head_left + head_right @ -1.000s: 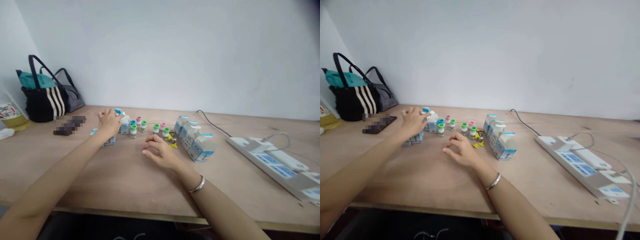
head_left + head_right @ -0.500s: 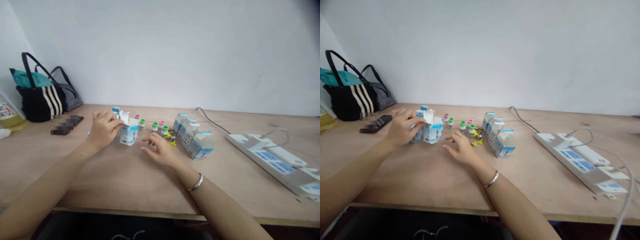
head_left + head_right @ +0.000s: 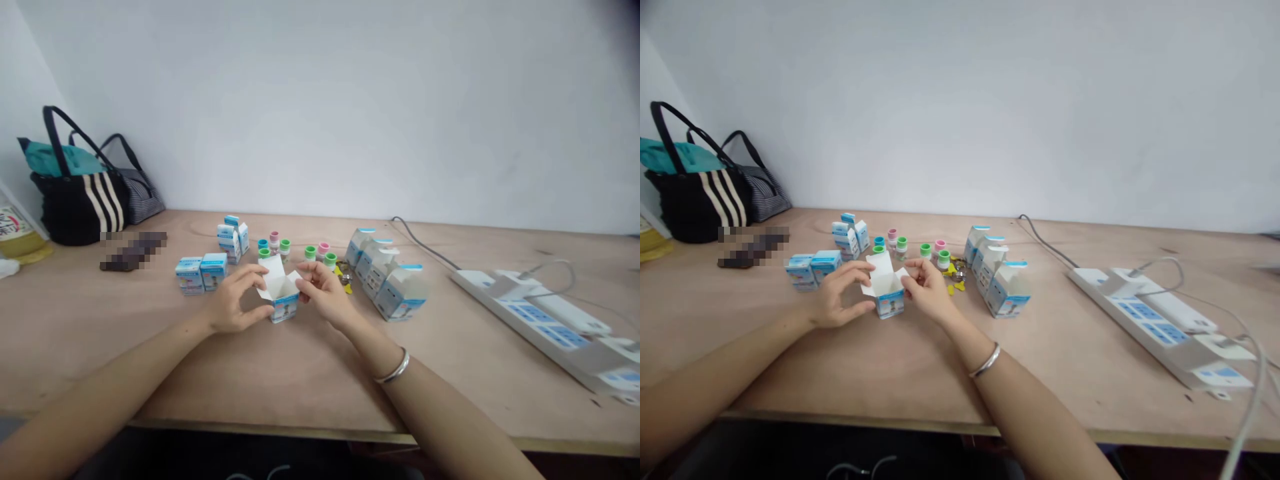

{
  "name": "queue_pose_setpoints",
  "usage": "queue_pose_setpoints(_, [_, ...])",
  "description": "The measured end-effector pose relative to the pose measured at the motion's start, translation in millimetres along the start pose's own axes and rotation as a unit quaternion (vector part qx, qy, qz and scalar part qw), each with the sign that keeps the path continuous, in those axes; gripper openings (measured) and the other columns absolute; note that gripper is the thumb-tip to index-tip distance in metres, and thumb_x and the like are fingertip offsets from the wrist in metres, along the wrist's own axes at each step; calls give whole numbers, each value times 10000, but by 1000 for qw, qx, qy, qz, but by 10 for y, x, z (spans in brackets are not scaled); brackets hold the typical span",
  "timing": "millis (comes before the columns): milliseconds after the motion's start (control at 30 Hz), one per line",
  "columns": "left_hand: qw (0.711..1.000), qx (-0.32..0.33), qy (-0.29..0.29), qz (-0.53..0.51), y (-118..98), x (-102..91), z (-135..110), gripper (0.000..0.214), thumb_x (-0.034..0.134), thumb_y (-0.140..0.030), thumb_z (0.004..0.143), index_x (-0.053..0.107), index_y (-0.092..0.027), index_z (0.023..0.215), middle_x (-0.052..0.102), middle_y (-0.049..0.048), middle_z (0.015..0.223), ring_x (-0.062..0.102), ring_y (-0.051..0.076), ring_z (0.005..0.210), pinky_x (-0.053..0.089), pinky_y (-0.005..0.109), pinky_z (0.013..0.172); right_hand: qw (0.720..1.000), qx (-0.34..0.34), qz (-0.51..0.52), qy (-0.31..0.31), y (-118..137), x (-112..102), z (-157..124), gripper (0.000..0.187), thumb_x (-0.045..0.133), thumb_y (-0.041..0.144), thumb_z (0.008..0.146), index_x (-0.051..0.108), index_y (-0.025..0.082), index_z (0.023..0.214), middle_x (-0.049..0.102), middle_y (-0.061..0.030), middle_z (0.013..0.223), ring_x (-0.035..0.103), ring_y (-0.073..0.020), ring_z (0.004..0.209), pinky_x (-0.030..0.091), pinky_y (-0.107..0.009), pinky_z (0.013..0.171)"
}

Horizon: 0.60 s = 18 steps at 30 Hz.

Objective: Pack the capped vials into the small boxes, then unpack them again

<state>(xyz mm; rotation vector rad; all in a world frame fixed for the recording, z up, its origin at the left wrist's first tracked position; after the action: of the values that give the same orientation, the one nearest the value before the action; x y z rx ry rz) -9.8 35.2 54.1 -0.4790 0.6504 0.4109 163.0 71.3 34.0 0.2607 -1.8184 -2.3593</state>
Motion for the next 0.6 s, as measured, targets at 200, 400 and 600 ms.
queue_pose_setpoints(200, [997, -71, -26, -12, 62, 57, -23, 275, 664, -287, 696, 449, -194, 841, 597, 82, 1033, 599, 173, 890, 507, 280, 717, 997, 29, -71, 7, -25, 25, -30, 174, 518, 299, 787, 493, 202, 928, 529, 42, 593, 484, -108, 464, 420, -250, 477])
queue_pose_setpoints(400, [993, -106, -18, -47, 143, 60, -64, 297, 649, -293, 711, 459, -192, 917, 590, 81, 1077, 596, 184, 969, 502, 303, 812, 818, -190, -509, -188, 301, -357, 8, 116, 521, 232, 792, 609, 190, 855, 580, -118, 934, 505, -260, 876, 386, -381, 719])
queue_pose_setpoints(600, [994, -106, -11, 13, 138, 40, -72, 336, 660, -314, 700, 486, -201, 964, 611, 64, 1075, 592, 207, 986, 477, 338, 840, 698, -74, -686, -189, 181, -604, 187, 214, 502, 273, 807, 629, 163, 938, 569, -150, 1059, 440, -323, 993, 297, -420, 775])
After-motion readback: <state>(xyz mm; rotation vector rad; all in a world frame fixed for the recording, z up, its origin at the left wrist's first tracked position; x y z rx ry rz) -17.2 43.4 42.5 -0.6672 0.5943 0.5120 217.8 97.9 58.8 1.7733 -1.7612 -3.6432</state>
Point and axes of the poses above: each hand's wrist, its own z-axis towards the middle knuckle, its own x-axis out of the palm, y = z × x, the point moved 6 cm from there along z, towards the middle knuckle
